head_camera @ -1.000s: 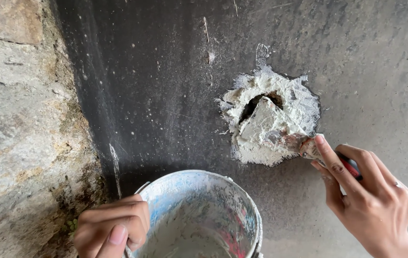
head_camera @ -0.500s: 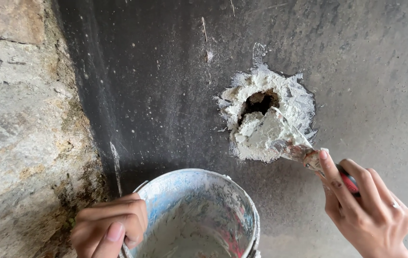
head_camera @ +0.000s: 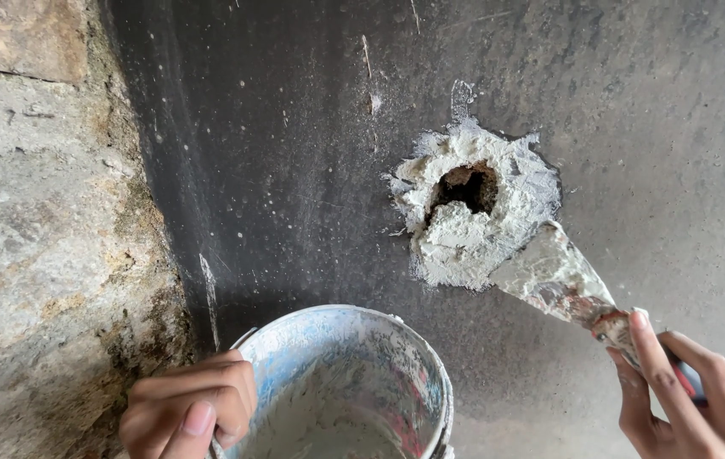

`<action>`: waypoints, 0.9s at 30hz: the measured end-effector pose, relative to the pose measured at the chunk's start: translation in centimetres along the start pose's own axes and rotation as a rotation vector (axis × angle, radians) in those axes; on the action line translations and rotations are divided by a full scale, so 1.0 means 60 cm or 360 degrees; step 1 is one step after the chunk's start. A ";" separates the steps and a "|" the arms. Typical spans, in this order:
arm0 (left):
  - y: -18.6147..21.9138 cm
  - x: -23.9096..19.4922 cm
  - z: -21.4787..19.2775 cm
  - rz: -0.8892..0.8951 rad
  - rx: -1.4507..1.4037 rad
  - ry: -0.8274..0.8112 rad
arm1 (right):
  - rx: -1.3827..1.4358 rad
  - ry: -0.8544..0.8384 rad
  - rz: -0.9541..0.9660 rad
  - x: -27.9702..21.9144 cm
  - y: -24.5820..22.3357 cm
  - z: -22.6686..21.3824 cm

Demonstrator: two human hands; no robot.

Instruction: The person scoops compound from a bucket using a putty knife and applies it to patch a hole in the wall.

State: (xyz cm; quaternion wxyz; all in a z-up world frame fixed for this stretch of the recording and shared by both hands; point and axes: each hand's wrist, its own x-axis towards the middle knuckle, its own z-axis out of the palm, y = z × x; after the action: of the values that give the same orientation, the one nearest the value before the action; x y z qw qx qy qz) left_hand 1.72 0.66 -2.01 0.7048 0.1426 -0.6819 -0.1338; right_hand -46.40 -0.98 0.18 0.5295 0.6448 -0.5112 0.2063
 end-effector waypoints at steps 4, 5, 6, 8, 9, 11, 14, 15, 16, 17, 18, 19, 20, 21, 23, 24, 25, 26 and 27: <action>0.010 0.002 -0.012 -0.0080 0.0021 -0.0079 | 0.0297 0.0281 0.0186 0.018 -0.066 0.000; 0.017 0.007 -0.013 -0.0099 0.0016 -0.0144 | 0.0431 0.0373 0.0357 0.041 -0.102 -0.010; 0.020 0.010 -0.014 -0.0101 0.0013 -0.0150 | 0.0428 0.0370 0.0361 0.052 -0.119 0.003; 0.028 0.021 -0.021 -0.0136 -0.0011 -0.0353 | 0.0410 0.0625 0.0287 0.078 -0.156 0.028; 0.027 0.022 -0.019 -0.0129 -0.0008 -0.0360 | 0.0409 0.0632 0.0294 0.086 -0.163 0.022; 0.022 0.024 -0.017 -0.0083 -0.0020 -0.0379 | 0.0484 0.0502 0.0319 0.105 -0.178 0.010; 0.023 0.037 -0.022 -0.0157 -0.0055 -0.0440 | 0.0478 0.0508 0.0372 0.091 -0.178 0.016; 0.021 0.033 -0.020 -0.0160 -0.0053 -0.0442 | 0.0481 0.0506 0.0374 0.086 -0.176 0.017; 0.020 0.031 -0.017 -0.0155 -0.0005 -0.0335 | 0.0471 0.0497 0.0386 0.082 -0.174 0.018; 0.019 0.029 -0.015 -0.0149 0.0042 -0.0227 | 0.0461 0.0488 0.0398 0.078 -0.171 0.018; 0.017 0.027 -0.015 -0.0145 0.0044 -0.0227 | 0.0462 0.0492 0.0399 0.071 -0.171 0.021; 0.015 0.026 -0.015 -0.0136 0.0038 -0.0185 | 0.0441 0.0448 0.0440 0.064 -0.171 0.023; 0.013 0.024 -0.014 -0.0124 0.0030 -0.0143 | 0.0417 0.0404 0.0482 0.057 -0.169 0.024; 0.015 0.026 -0.016 -0.0118 0.0029 -0.0143 | 0.0415 0.0410 0.0483 0.050 -0.166 0.024; 0.021 0.027 -0.020 -0.0163 0.0019 -0.0184 | 0.0389 0.0276 0.0538 0.034 -0.161 0.023; 0.023 0.027 -0.019 -0.0162 0.0018 -0.0183 | 0.0387 0.0278 0.0537 0.025 -0.156 0.023; 0.026 0.027 -0.019 -0.0128 0.0005 -0.0178 | 0.0369 0.0155 0.0537 0.017 -0.151 0.022; 0.028 0.027 -0.020 -0.0097 -0.0006 -0.0170 | 0.0351 0.0033 0.0534 0.010 -0.147 0.022; 0.028 0.022 -0.023 -0.0097 -0.0007 -0.0167 | 0.0350 0.0033 0.0530 -0.003 -0.142 0.028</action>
State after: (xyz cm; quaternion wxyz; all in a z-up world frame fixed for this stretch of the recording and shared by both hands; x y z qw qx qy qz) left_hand 3.12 1.76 -0.19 0.6641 0.1546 -0.7129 -0.1638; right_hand -39.45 -3.13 -4.61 0.4197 0.6032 -0.5795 0.3523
